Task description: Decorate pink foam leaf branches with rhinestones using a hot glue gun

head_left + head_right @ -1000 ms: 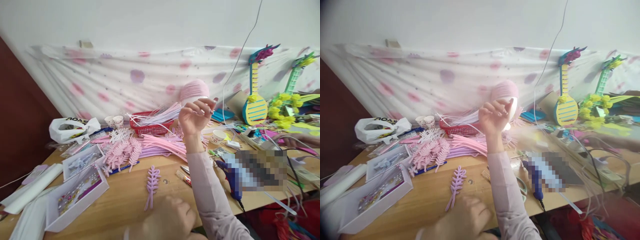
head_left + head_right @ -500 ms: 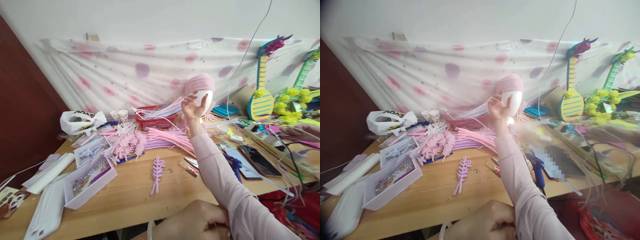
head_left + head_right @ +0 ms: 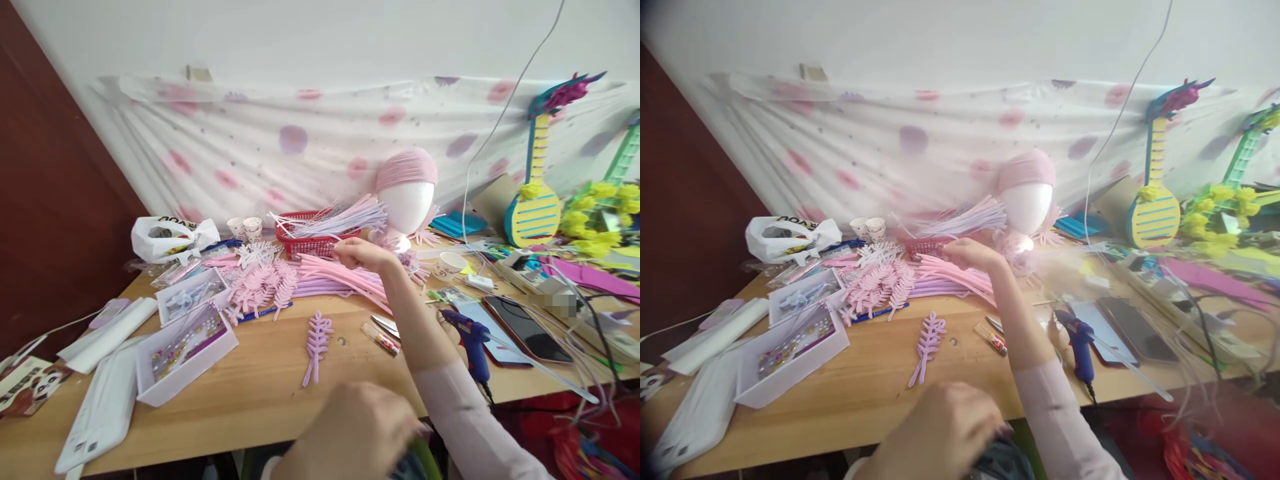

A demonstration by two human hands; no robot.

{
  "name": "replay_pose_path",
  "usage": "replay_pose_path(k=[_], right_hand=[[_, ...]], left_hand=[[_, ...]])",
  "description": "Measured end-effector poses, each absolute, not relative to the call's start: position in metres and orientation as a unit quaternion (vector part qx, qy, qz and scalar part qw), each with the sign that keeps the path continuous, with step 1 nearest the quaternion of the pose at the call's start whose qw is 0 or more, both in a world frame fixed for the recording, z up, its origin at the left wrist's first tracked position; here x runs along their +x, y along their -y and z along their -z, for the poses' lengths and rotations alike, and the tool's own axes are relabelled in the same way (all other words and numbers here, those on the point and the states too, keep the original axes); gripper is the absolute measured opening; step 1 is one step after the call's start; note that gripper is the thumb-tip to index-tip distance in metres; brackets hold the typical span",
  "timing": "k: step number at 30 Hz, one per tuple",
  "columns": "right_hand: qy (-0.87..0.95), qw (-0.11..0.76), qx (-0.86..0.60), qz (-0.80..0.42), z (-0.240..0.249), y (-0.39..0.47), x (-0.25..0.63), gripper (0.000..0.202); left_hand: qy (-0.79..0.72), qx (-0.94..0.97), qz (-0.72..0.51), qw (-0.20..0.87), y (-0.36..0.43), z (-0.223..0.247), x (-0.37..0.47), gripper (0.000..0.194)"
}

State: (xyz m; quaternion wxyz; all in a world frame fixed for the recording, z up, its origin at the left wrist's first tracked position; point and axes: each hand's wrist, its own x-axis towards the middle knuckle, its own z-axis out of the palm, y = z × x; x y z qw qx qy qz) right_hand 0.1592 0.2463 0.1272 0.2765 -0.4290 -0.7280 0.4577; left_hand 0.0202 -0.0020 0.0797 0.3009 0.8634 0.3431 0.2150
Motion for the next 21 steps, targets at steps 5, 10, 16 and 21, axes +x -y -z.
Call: replay_pose_path(k=[5, 10, 16, 21], right_hand=[[0.742, 0.348, -0.519, -0.242, -0.1, -0.153, 0.138, 0.047], [0.74, 0.376, -0.542, -0.129, -0.053, -0.09, 0.145, 0.05], [0.769, 0.396, -0.499, -0.052, -0.015, -0.057, 0.152, 0.046], [0.79, 0.381, -0.479, -0.04, -0.005, -0.051, 0.15, 0.044]], left_hand=[[-0.678, 0.688, -0.136, 0.221, -0.036, -0.055, -0.027, 0.031], [-0.719, 0.638, -0.131, 0.242, -0.035, -0.036, -0.036, 0.021], [-0.704, 0.628, -0.161, 0.289, -0.038, -0.025, -0.017, 0.017], [-0.704, 0.61, -0.199, 0.303, -0.035, -0.02, -0.023, 0.016]])
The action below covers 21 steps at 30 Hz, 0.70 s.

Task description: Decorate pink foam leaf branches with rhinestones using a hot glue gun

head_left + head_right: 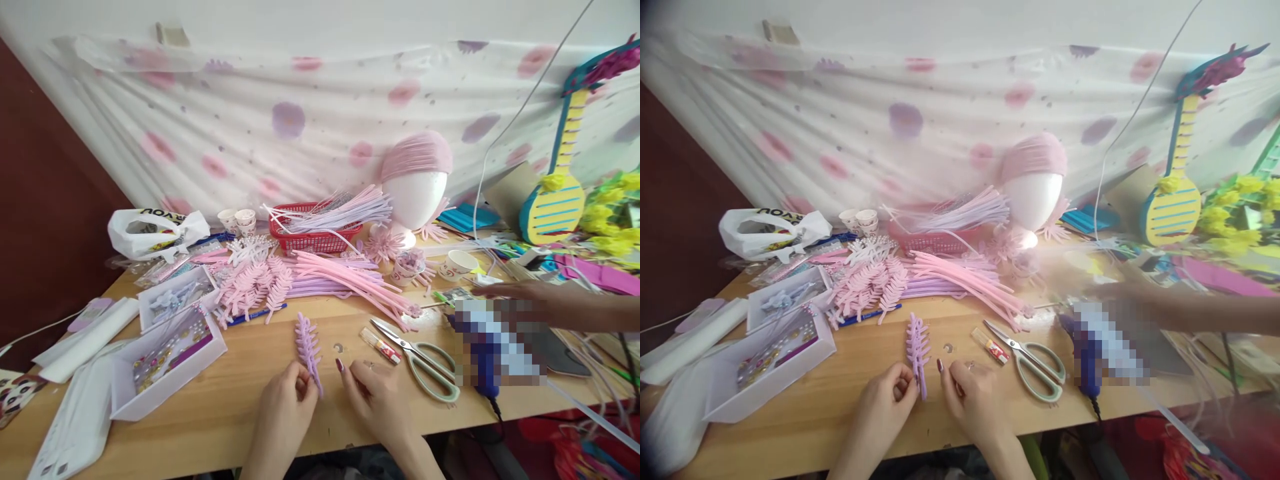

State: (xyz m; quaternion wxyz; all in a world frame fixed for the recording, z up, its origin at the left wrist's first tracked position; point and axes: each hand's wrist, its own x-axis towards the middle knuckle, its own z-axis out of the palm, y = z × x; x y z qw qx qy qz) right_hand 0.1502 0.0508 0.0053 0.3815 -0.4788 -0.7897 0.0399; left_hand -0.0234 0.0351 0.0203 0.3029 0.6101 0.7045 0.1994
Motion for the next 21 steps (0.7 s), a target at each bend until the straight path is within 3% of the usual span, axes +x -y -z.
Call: replay_pose_path(k=[4, 8, 11, 15, 21], right_hand=[[0.803, 0.362, -0.471, -0.052, -0.003, -0.055, 0.149, 0.044], [0.809, 0.345, -0.472, -0.062, -0.002, -0.058, 0.15, 0.043], [0.81, 0.337, -0.476, -0.064, -0.001, -0.057, 0.154, 0.043], [0.81, 0.331, -0.479, -0.068, 0.003, -0.054, 0.159, 0.044], [0.806, 0.315, -0.493, -0.091, 0.005, -0.051, 0.158, 0.033]], left_hand=[[-0.687, 0.532, -0.316, 0.381, -0.03, -0.012, -0.032, 0.012], [-0.647, 0.394, -0.431, 0.49, -0.031, -0.007, -0.036, 0.026], [-0.642, 0.34, -0.487, 0.485, -0.032, -0.004, -0.042, 0.036], [-0.664, 0.331, -0.461, 0.486, -0.027, 0.003, -0.056, 0.043], [-0.695, 0.412, -0.374, 0.455, -0.014, 0.001, -0.067, 0.023]])
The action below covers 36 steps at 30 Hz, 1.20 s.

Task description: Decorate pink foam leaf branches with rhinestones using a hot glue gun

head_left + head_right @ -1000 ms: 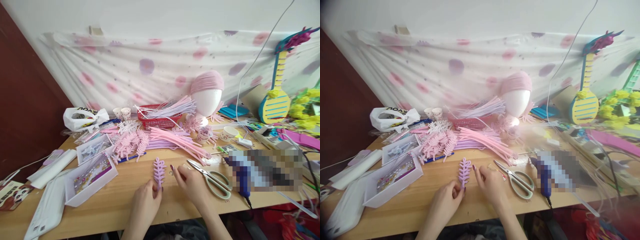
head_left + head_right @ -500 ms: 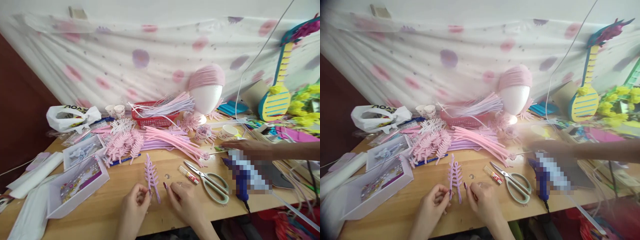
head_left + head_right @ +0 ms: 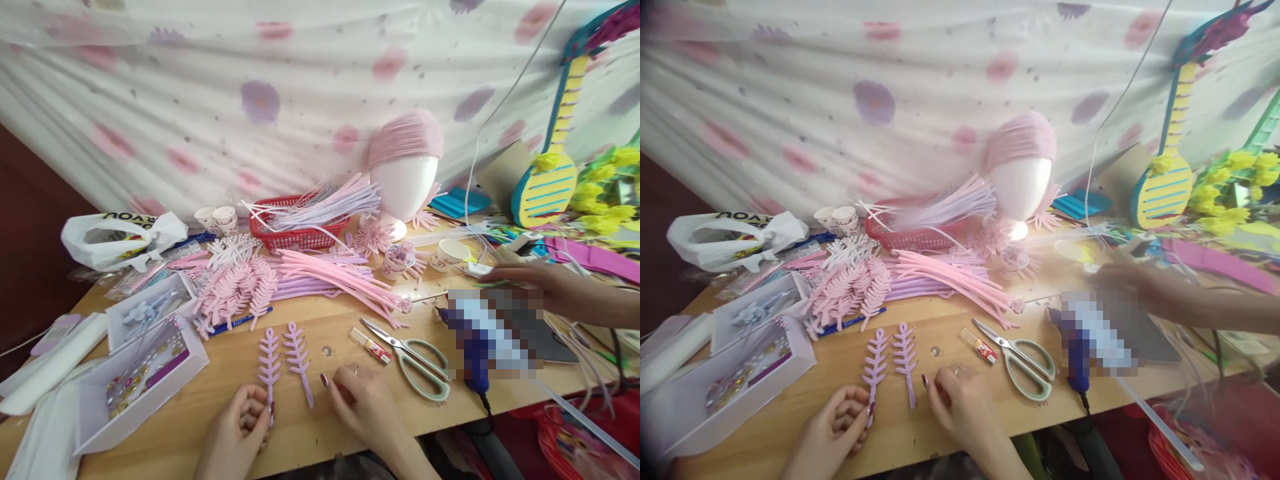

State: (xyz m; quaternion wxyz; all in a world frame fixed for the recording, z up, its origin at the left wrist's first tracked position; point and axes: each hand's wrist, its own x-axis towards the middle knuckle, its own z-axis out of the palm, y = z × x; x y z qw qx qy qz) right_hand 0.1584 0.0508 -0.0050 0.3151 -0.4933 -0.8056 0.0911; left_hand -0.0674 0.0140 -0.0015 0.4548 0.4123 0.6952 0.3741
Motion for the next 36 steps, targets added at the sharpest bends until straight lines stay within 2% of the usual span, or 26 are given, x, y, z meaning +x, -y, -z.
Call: replay_pose_path(k=[3, 5, 9, 12, 14, 17, 19, 20, 22, 26, 29, 32, 36], right_hand=[[0.806, 0.288, -0.504, -0.113, 0.002, -0.051, 0.148, 0.025], [0.808, 0.278, -0.504, -0.125, 0.0, -0.051, 0.14, 0.028], [0.796, 0.344, -0.476, -0.15, -0.008, -0.048, 0.127, 0.024], [0.787, 0.401, -0.432, -0.184, -0.02, -0.044, 0.118, 0.023], [0.799, 0.395, -0.405, -0.205, -0.026, -0.043, 0.113, 0.023], [0.806, 0.377, -0.4, -0.222, -0.018, -0.043, 0.112, 0.022], [0.789, 0.388, -0.406, -0.251, -0.002, -0.046, 0.119, 0.052], [0.769, 0.406, -0.413, -0.271, 0.006, -0.05, 0.124, 0.064], [0.742, 0.429, -0.419, -0.3, 0.022, -0.059, 0.138, 0.076], [0.747, 0.446, -0.427, -0.248, 0.037, -0.074, 0.161, 0.063], [0.727, 0.48, -0.438, -0.223, 0.042, -0.077, 0.168, 0.041], [0.715, 0.5, -0.458, -0.173, 0.047, -0.075, 0.172, 0.023], [0.746, 0.481, -0.44, -0.14, 0.04, -0.069, 0.179, 0.019]], left_hand=[[-0.706, 0.498, -0.295, 0.408, -0.02, -0.009, -0.07, 0.016], [-0.723, 0.545, -0.297, 0.303, -0.027, -0.014, -0.071, 0.017], [-0.686, 0.602, -0.403, 0.063, -0.035, -0.021, -0.066, 0.014], [-0.662, 0.57, -0.487, -0.026, -0.04, -0.035, -0.061, 0.007], [-0.658, 0.545, -0.517, -0.045, -0.048, -0.047, -0.062, 0.009], [-0.634, 0.606, -0.481, -0.026, -0.06, -0.058, -0.069, 0.03], [-0.617, 0.663, -0.424, -0.01, -0.063, -0.052, -0.074, 0.037], [-0.612, 0.686, -0.395, -0.006, -0.063, -0.043, -0.076, 0.033], [-0.587, 0.732, -0.341, -0.051, -0.061, -0.018, -0.077, 0.033], [-0.514, 0.813, -0.221, -0.16, -0.056, 0.042, -0.067, 0.053], [-0.521, 0.815, -0.184, -0.175, -0.056, 0.068, -0.053, 0.066], [-0.514, 0.821, -0.185, -0.169, -0.062, 0.073, -0.046, 0.074], [-0.431, 0.877, -0.149, -0.151, -0.07, 0.057, -0.044, 0.08]])
